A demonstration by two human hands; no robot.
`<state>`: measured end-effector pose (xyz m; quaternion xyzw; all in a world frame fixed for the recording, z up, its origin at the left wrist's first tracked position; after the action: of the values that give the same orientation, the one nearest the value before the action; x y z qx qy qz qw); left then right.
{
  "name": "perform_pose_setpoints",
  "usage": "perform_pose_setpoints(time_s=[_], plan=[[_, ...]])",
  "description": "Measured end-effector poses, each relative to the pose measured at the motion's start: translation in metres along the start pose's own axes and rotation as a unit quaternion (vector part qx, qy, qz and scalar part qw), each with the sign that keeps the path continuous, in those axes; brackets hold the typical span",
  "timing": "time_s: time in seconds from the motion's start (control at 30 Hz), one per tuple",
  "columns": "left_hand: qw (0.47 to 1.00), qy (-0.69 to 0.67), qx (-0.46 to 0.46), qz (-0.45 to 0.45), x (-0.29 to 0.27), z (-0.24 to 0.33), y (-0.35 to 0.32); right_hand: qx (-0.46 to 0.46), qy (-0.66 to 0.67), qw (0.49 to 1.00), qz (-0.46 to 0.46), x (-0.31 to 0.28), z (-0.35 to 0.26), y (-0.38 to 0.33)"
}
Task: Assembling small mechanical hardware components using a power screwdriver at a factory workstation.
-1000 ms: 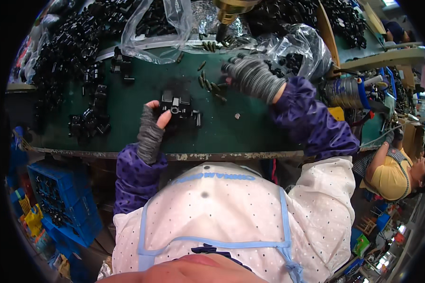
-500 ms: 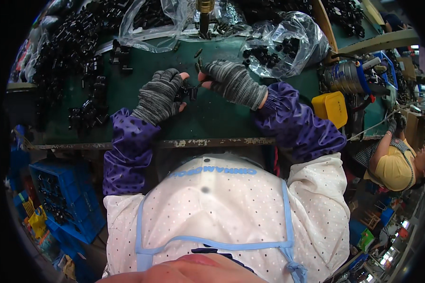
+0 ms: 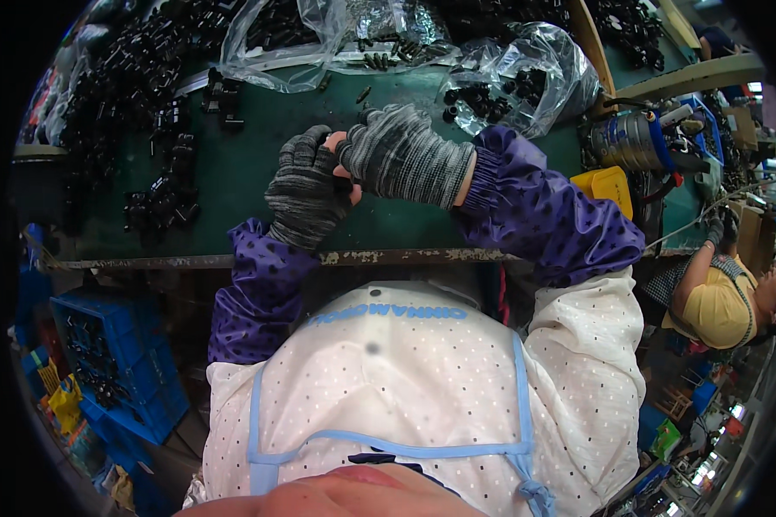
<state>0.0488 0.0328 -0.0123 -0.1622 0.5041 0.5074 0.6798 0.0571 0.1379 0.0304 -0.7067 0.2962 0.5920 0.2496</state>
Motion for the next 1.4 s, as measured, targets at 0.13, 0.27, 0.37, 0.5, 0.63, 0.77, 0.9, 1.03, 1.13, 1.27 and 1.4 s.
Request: perform_pose_setpoints(time_s=[0.13, 0.27, 0.37, 0.5, 0.63, 0.77, 0.9, 1.03, 1.13, 1.27, 1.4], plan=[[0.997, -0.065, 0.013, 0.04, 0.003, 0.003, 0.001, -0.084, -0.257, 0.962, 0.034, -0.004, 0.011, -0.013], [0.995, -0.074, 0.022, 0.068, -0.007, 0.001, 0.002, -0.046, -0.084, 0.946, 0.31, -0.12, 0.055, -0.033], [0.993, -0.092, 0.039, 0.057, -0.008, 0.013, 0.011, -0.107, 0.17, 0.819, 0.538, -0.2, 0.108, -0.046], [0.994, -0.076, 0.001, 0.083, -0.007, -0.006, 0.002, -0.132, 0.499, 0.738, 0.435, -0.161, 0.108, 0.015], [0.992, -0.072, 0.038, 0.097, -0.01, 0.005, 0.015, -0.384, 0.71, 0.483, 0.339, -0.13, 0.066, 0.019], [0.992, -0.045, 0.043, 0.11, -0.012, -0.003, 0.011, -0.217, 0.664, 0.609, 0.377, -0.107, 0.058, 0.02], [0.989, -0.079, 0.028, 0.12, -0.011, -0.006, 0.007, -0.14, 0.7, 0.557, 0.425, -0.112, 0.042, 0.01], [0.991, -0.063, 0.035, 0.112, -0.014, -0.001, 0.015, -0.149, 0.72, 0.541, 0.408, -0.106, 0.053, 0.013], [0.991, -0.059, 0.038, 0.112, -0.012, -0.003, 0.014, -0.173, 0.711, 0.558, 0.393, -0.104, 0.05, 0.016], [0.987, -0.104, 0.041, 0.119, -0.014, 0.001, 0.014, -0.147, 0.756, 0.535, 0.346, -0.107, 0.037, 0.018], [0.992, -0.114, 0.025, 0.049, -0.005, 0.01, 0.02, -0.178, 0.735, 0.553, 0.351, -0.095, 0.062, 0.01]])
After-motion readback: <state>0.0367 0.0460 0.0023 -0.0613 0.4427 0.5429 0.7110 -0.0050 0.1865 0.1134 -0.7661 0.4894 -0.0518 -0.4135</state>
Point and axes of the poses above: each hand's wrist, its own y-axis towards the middle knuckle, its own x-axis out of the palm, z = x × y, the point moved 5 cm from there along y, towards the middle knuckle, and after that the axes turned 13 degrees about -x, right-handed, at the moved point
